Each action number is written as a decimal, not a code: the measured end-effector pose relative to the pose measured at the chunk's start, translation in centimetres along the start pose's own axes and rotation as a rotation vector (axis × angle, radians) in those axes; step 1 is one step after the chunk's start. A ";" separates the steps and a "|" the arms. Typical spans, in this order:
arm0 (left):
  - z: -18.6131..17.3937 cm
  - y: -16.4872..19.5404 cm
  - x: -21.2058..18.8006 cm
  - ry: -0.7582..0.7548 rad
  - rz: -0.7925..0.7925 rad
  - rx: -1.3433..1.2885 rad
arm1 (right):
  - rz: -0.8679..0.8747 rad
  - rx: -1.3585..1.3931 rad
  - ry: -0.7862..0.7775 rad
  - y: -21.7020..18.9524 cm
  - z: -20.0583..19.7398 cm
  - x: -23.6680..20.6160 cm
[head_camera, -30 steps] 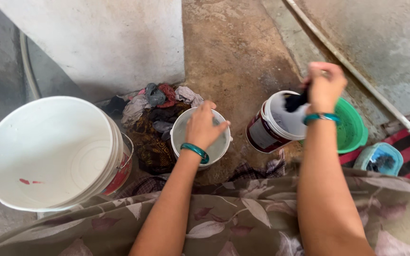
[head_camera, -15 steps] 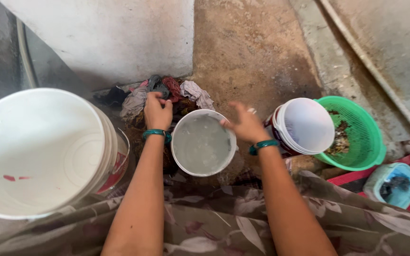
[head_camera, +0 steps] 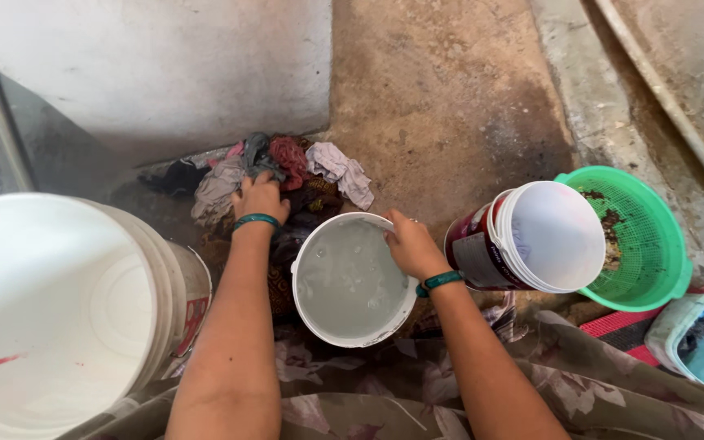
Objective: The person washes several small pieces of clothing by hand in a bucket of water. They repeatedly submerge, scrub, and wring out each item before placing it into a second bucket.
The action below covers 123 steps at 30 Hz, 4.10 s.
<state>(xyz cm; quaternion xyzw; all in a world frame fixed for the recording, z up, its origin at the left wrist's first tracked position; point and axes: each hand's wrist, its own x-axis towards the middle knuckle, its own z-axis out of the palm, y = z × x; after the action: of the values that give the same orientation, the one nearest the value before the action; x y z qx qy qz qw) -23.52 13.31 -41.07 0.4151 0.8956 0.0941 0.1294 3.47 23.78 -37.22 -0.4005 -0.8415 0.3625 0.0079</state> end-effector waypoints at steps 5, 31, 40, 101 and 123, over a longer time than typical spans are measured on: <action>-0.5 -0.9 -0.2 0.172 -0.078 -0.223 | -0.050 0.038 0.042 0.3 0.3 -0.1; -10.2 3.0 -15.2 0.469 -0.148 -1.645 | -0.354 0.170 0.078 -8.1 -6.6 -5.5; -10.9 5.1 -15.9 0.616 -0.214 -1.282 | -0.383 0.020 0.177 -6.8 -10.3 -8.7; -5.2 8.4 -15.8 0.072 -0.012 0.111 | 0.035 -0.612 -0.224 -6.4 -5.0 -7.4; 1.8 10.2 -15.2 -0.082 0.175 -0.017 | -0.237 -0.508 -0.019 -5.3 2.5 -5.6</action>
<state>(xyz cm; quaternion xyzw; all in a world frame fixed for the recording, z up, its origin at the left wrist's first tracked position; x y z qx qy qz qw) -6.19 8.31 -37.60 0.4943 0.8490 0.0955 0.1605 2.97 16.24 -34.20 -0.2851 -0.9464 0.1403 -0.0584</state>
